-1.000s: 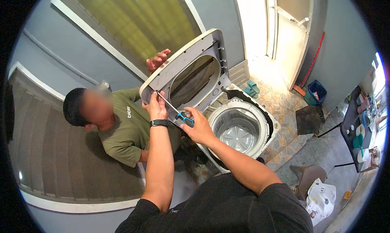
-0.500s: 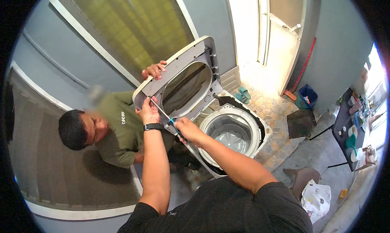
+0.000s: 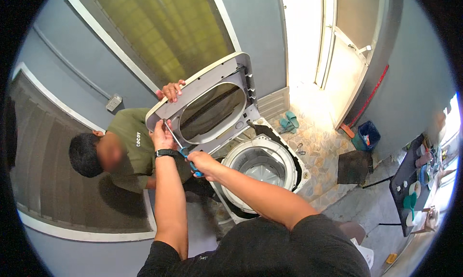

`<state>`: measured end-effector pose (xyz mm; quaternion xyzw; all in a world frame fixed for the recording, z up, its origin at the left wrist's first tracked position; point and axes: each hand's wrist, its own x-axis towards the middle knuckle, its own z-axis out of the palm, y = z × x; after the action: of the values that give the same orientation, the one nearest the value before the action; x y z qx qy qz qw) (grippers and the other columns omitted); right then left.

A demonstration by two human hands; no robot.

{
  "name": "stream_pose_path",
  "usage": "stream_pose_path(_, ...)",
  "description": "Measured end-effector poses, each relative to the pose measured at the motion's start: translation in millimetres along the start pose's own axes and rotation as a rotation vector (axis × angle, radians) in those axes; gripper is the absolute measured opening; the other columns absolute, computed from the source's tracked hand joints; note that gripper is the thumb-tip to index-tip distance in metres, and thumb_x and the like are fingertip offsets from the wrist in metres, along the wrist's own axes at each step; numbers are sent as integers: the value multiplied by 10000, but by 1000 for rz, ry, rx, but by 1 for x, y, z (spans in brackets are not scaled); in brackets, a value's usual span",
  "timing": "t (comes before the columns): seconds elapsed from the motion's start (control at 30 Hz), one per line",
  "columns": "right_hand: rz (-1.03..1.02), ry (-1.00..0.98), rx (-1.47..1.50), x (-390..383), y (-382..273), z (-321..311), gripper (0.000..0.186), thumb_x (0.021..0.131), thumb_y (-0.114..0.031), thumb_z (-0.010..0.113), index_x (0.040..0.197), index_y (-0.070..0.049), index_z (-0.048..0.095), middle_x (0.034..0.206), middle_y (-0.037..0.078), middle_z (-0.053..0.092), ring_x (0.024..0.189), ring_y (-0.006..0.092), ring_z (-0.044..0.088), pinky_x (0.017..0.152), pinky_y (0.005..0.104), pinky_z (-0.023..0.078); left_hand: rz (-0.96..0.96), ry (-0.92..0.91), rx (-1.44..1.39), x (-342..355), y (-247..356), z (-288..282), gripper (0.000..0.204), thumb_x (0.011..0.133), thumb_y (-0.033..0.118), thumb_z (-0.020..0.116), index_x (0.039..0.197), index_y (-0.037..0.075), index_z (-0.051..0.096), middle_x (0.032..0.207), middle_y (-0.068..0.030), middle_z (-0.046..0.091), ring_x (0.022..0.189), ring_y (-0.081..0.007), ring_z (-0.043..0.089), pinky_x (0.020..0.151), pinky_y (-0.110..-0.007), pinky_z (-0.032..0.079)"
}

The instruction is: The person unscrews and removes the top console of a washing machine using a screwdriver while another person assists.

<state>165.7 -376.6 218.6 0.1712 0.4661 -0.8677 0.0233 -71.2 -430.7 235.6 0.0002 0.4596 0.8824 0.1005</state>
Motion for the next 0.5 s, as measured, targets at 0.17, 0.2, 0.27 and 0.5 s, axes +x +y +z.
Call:
stream_pose_path(0.17,-69,73,-91,-11,-9,7,351,966,-345,625,1102,-29,552,901,75,557,632,135,570,475,259,481,-17,109,6,3,3,-7,594,849,-28,686,1306,126,340,963,-115,631,770,-271,698,596,-344,613)
stream_pose_path(0.2,-61,45,-117,-10,-10,9,372,962,-355,637,1113,-26,547,896,73,555,646,136,576,472,259,478,-30,85,11,6,7,-12,597,850,-27,693,1307,125,340,964,-117,632,771,-271,698,594,-343,612)
stream_pose_path(0.27,17,-31,-46,-2,-12,0,384,956,-364,649,1108,-28,545,890,70,554,673,137,580,466,271,470,-58,57,9,1,3,-4,600,851,-26,699,1308,123,340,966,-118,634,772,-271,698,592,-342,611)
stream_pose_path(0.5,-88,41,-142,-4,4,22,449,903,-256,740,1186,-72,444,827,62,552,654,135,570,478,271,474,-124,-1,-115,2,5,-14,776,825,-79,743,1369,175,252,1058,-141,629,807,-261,686,600,-335,604)
